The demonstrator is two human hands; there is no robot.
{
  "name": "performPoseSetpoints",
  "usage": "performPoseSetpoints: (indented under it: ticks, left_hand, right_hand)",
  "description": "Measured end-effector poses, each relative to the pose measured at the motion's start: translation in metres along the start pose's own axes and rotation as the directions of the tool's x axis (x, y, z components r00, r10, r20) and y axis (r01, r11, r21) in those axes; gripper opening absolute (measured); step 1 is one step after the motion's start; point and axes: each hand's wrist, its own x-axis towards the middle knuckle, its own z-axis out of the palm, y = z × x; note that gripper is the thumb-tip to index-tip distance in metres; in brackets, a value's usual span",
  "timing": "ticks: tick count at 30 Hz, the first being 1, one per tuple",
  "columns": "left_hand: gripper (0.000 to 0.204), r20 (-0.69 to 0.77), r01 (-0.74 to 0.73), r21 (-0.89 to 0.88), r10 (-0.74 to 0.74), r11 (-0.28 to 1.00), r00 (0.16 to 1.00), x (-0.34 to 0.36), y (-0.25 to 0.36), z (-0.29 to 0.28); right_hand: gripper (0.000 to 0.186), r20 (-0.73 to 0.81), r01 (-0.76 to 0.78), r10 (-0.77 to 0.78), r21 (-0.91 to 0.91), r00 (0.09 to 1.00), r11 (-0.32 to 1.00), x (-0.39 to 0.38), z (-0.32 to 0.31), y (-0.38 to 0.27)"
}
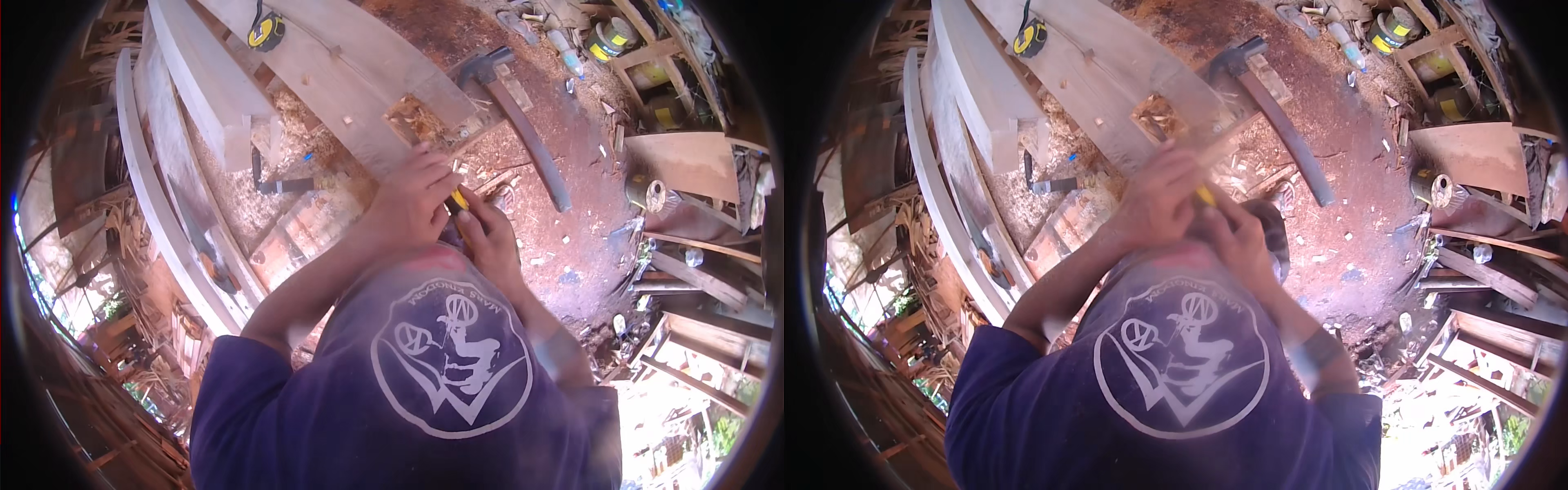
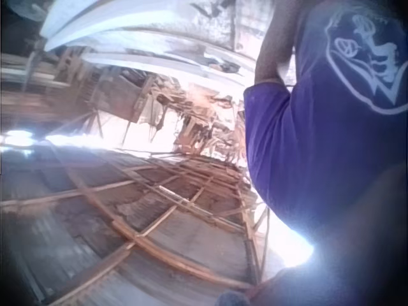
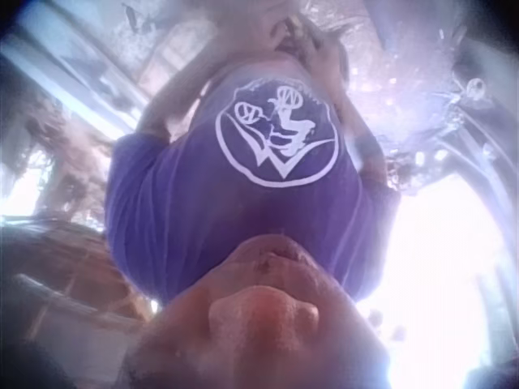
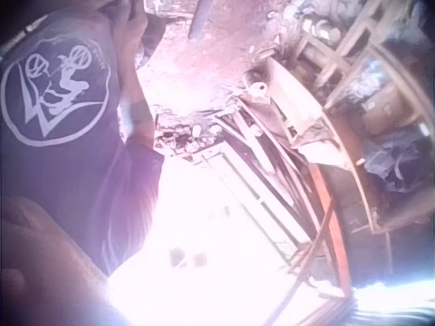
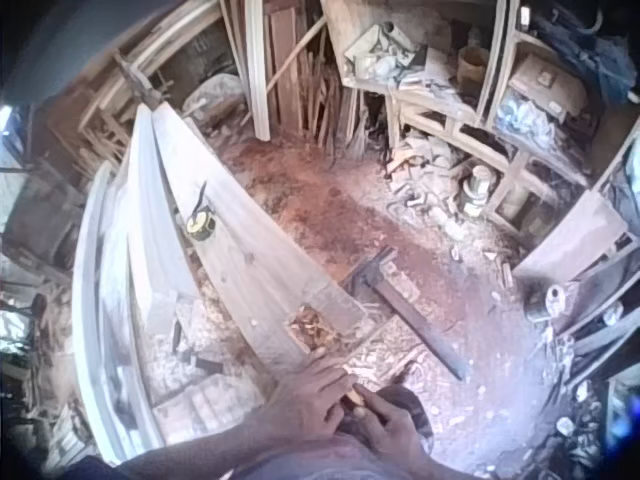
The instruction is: The person chisels out a notch in a piece of wood by striking the end of a chisel with a hammer and then clearing the wood shavings by hand.
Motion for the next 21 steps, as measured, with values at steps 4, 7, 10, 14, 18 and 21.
performPoseSetpoints:
  ticks: [4, 7, 10, 14, 18, 21]
  left_hand:
    - [0.04, 0.023, -0.039, 0.006, 0.039, 0.999, 0.999, 0.009, 0.01, 0.005]
    - [0.042, 0.086, -0.029, -0.022, 0.031, 0.999, 0.996, 0.009, 0.018, 0.009]
    - [0.043, 0.112, -0.048, -0.037, 0.052, 0.998, 0.992, 0.007, 0.02, 0.008]
    - [0.042, 0.098, 0.054, 0.044, -0.058, 0.998, 0.993, 0.004, 0.016, 0.001]
    - [0.043, 0.097, 0.061, 0.1, -0.071, 0.993, 0.993, 0.0, 0.021, 0.0]
    - [0.043, 0.072, 0.087, 0.192, -0.103, 0.977, 0.992, 0.0, 0.023, 0.003]
  right_hand:
    - [0.043, -0.091, 0.058, -0.058, -0.008, 0.994, 0.998, -0.014, -0.013, -0.006]
    - [0.043, -0.015, 0.163, -0.172, -0.257, 0.985, 0.953, -0.016, -0.046, -0.009]
    - [0.048, 0.102, 0.428, -0.417, -0.265, 0.903, 0.864, -0.009, -0.057, -0.008]
    - [0.049, 0.11, 0.35, -0.333, -0.344, 0.937, 0.871, -0.001, -0.038, -0.003]
    - [0.048, 0.093, 0.35, -0.339, -0.334, 0.936, 0.875, -0.001, -0.025, -0.003]
    - [0.046, 0.086, 0.308, -0.296, -0.337, 0.951, 0.89, -0.001, -0.026, -0.003]
